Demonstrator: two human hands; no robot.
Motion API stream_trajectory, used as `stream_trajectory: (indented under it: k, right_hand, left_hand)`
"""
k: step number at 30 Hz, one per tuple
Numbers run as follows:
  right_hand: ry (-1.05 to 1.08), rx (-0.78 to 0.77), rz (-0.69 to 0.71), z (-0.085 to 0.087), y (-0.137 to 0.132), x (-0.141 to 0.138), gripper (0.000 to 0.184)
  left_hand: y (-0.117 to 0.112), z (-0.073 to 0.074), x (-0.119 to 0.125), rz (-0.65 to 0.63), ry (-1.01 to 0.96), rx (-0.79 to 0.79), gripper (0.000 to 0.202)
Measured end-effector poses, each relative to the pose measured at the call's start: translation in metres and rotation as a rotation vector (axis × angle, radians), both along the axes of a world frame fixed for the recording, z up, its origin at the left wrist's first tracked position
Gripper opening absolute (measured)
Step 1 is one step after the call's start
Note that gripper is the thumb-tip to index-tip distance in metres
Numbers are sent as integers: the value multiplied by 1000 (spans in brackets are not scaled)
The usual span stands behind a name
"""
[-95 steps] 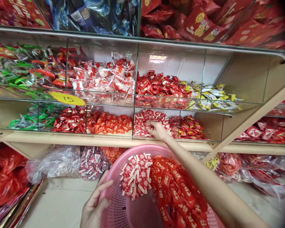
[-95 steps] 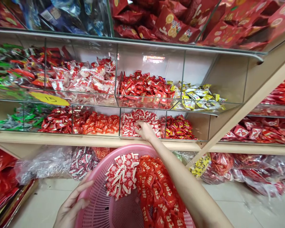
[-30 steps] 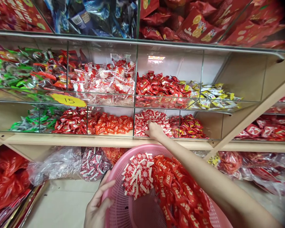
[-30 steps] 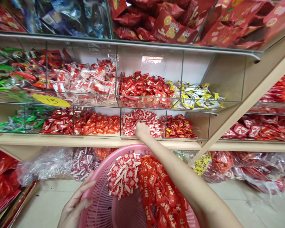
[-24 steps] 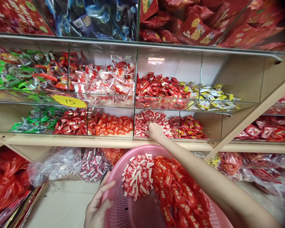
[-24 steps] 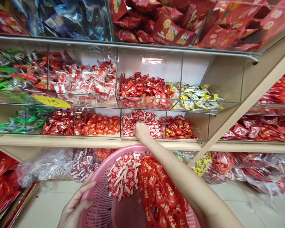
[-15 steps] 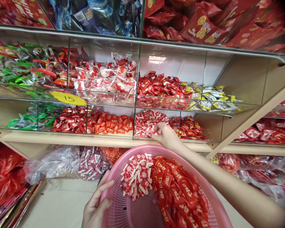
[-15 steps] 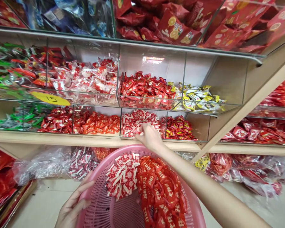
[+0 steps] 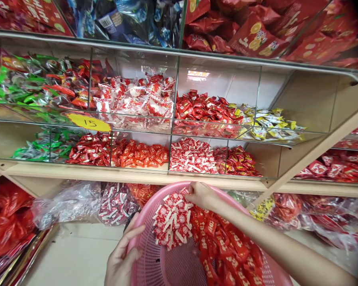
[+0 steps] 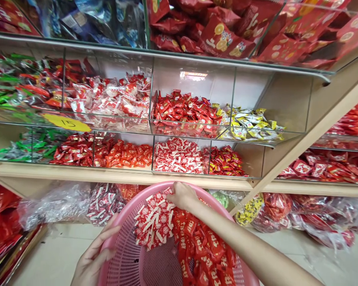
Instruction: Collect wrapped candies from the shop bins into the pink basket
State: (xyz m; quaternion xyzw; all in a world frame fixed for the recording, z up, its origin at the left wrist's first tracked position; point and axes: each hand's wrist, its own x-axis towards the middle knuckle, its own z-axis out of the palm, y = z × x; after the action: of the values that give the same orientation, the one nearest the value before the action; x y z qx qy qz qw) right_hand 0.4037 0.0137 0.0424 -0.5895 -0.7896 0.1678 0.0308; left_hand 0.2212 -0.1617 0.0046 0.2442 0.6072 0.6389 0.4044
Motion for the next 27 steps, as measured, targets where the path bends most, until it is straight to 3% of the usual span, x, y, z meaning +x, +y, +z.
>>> stream_trajectory:
  k: [10, 14, 19, 23, 27]
  right_hand:
    - [-49, -22, -5, 1, -3, -6, 23]
    - [33, 107, 46, 21, 4, 0, 22]
    - [20, 390, 109, 49, 43, 18, 19]
    - [-135, 413, 77, 42, 78, 34, 27]
    - [-177, 372, 132, 28, 93, 37, 32]
  left_hand:
    - [0, -1, 0, -15, 18, 7, 28]
    - [1, -3, -2, -21, 8, 4, 28]
    - [2, -5, -3, -29, 30, 6, 27]
    - [1, -3, -2, -16, 43, 9, 27]
    - [1, 1, -1, -14, 38, 9, 28]
